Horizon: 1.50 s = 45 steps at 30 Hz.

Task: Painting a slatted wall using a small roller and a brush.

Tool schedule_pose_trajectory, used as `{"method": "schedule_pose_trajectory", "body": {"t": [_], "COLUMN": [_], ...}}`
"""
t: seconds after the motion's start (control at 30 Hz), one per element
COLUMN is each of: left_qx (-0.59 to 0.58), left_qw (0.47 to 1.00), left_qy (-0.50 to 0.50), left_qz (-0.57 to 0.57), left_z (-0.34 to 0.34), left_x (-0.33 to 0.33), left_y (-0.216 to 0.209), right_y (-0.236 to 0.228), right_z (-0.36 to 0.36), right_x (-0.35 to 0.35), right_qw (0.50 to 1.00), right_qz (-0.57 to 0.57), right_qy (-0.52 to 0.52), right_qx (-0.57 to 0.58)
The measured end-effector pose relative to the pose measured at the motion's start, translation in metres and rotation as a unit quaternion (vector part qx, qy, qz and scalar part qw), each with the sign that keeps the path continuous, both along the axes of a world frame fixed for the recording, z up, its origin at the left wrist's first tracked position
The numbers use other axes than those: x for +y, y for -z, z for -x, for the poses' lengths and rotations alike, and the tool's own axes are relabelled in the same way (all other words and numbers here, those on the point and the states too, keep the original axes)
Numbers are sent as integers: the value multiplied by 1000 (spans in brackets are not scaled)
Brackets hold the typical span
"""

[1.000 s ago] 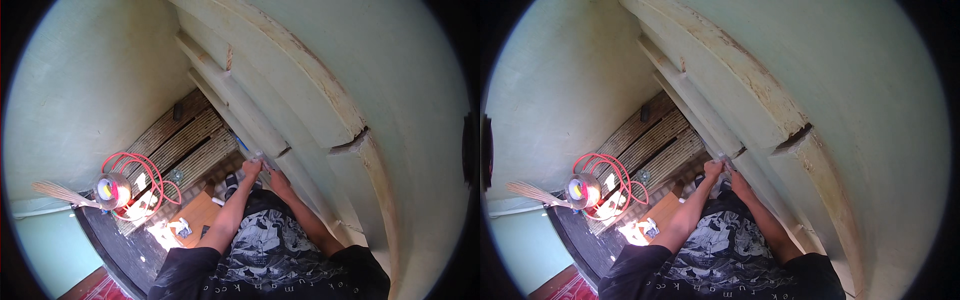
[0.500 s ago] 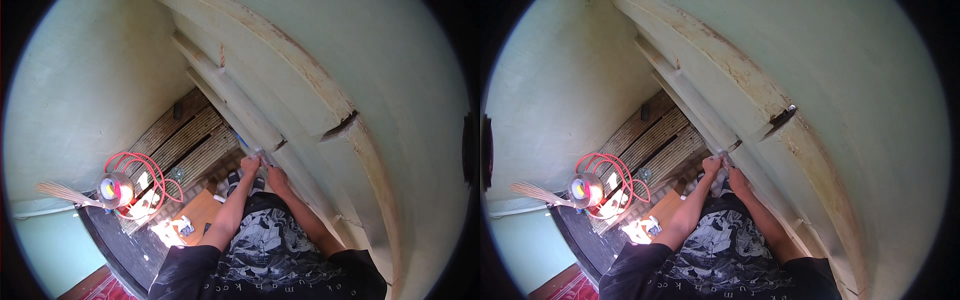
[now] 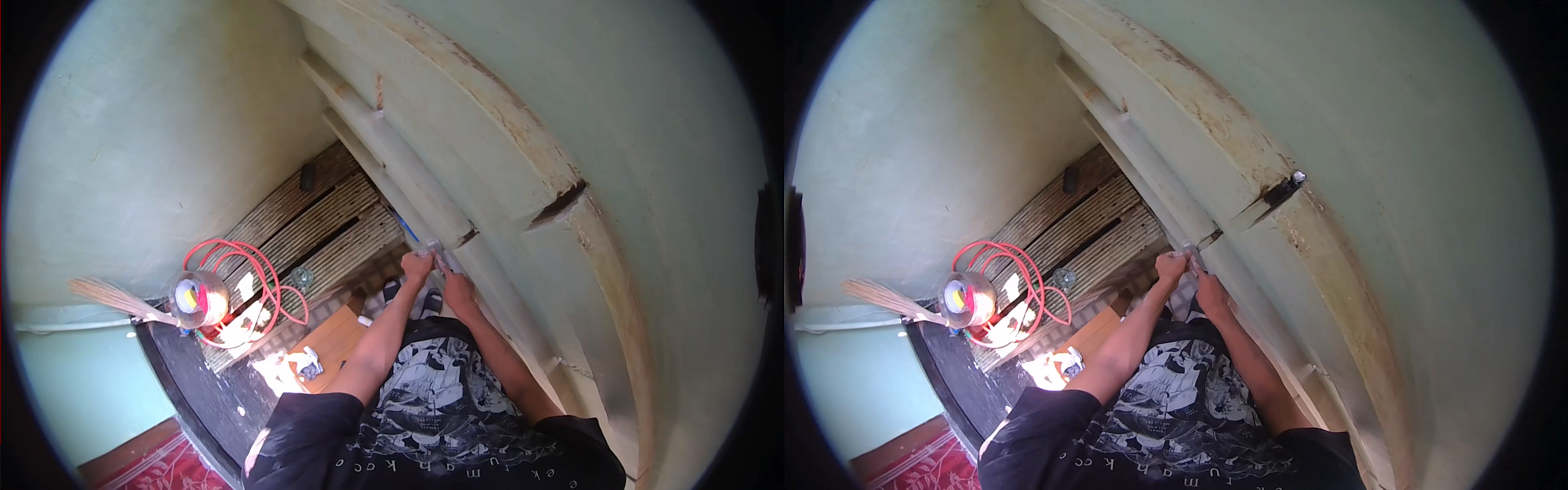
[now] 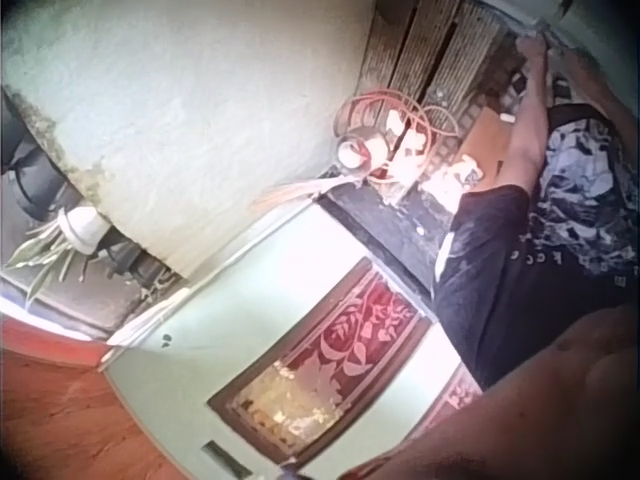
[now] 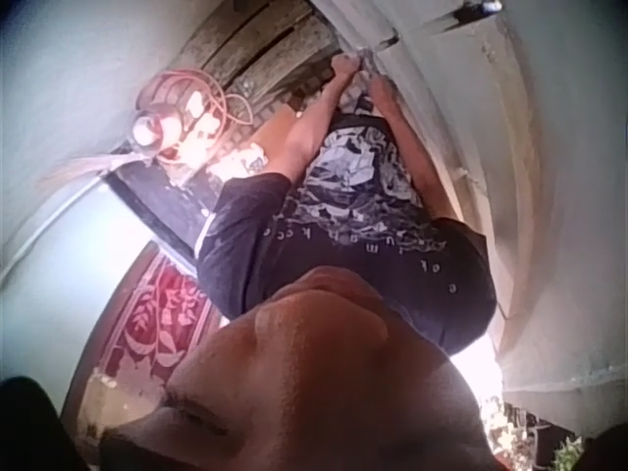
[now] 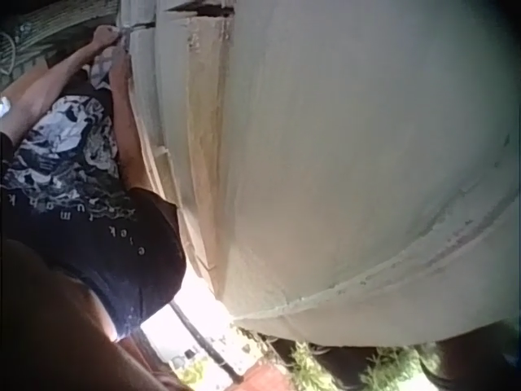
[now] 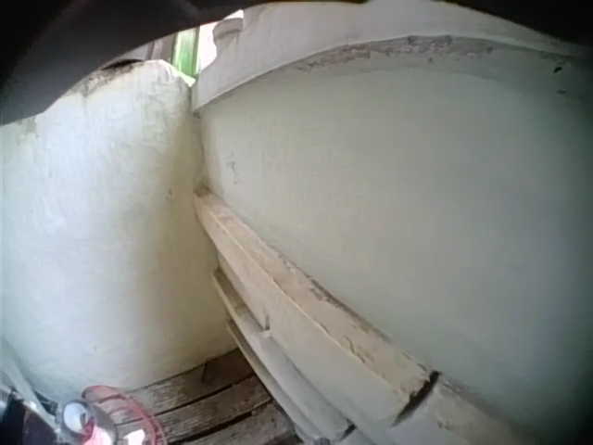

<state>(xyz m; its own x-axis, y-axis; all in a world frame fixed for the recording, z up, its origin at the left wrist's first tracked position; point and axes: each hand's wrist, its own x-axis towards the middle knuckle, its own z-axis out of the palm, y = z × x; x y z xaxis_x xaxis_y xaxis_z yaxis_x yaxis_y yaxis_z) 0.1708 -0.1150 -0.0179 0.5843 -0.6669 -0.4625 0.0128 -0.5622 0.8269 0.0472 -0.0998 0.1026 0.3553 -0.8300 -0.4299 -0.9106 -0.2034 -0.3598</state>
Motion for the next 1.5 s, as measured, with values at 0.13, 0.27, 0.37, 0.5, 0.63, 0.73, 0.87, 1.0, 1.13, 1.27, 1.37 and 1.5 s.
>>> {"method": "schedule_pose_trajectory", "body": {"t": [0.13, 0.27, 0.37, 0.5, 0.63, 0.73, 0.87, 1.0, 1.13, 1.27, 1.37, 1.5], "left_qx": [31, -6, 7, -7, -26, -47, -19, -11, -36, 1, 11, -48], "left_qw": [999, 997, 999, 999, 996, 994, 998, 995, 997, 998, 999, 995], "left_qy": [17, 46, 15, 6, 53, 64, 21, 52, 36, 31, 31, 61], "left_qz": [-34, -63, -45, -40, -73, -80, -59, -80, -53, -47, -39, -57], "left_z": [-4, 3, -1, -4, -3, 5, -8, 5, -5, -9, -7, 1], "left_x": [-17, -2, -8, -11, -3, -16, -11, -9, -8, -6, 0, -14], "left_y": [-31, -34, -18, -6, -1, -20, -4, -9, -7, 1, 13, -19], "right_y": [15, 15, 23, 11, -17, 2, -5, -9, 9, -2, -6, 0], "right_z": [4, 10, 7, 4, 3, 11, 7, 11, 9, 3, 4, 11], "right_x": [-8, 2, -1, -6, 0, -9, -5, -4, -7, -5, 0, -6], "right_qw": [1000, 1000, 999, 1000, 1000, 999, 991, 1000, 997, 998, 999, 995], "right_qz": [10, -5, 29, 7, -22, 9, 41, -2, 31, 26, 6, 17], "right_qy": [11, 4, 10, 7, -6, 3, -12, 3, -2, -6, -12, 22], "right_qx": [-22, 13, -18, -24, -12, -32, -123, -18, -67, -60, -37, -94]}}
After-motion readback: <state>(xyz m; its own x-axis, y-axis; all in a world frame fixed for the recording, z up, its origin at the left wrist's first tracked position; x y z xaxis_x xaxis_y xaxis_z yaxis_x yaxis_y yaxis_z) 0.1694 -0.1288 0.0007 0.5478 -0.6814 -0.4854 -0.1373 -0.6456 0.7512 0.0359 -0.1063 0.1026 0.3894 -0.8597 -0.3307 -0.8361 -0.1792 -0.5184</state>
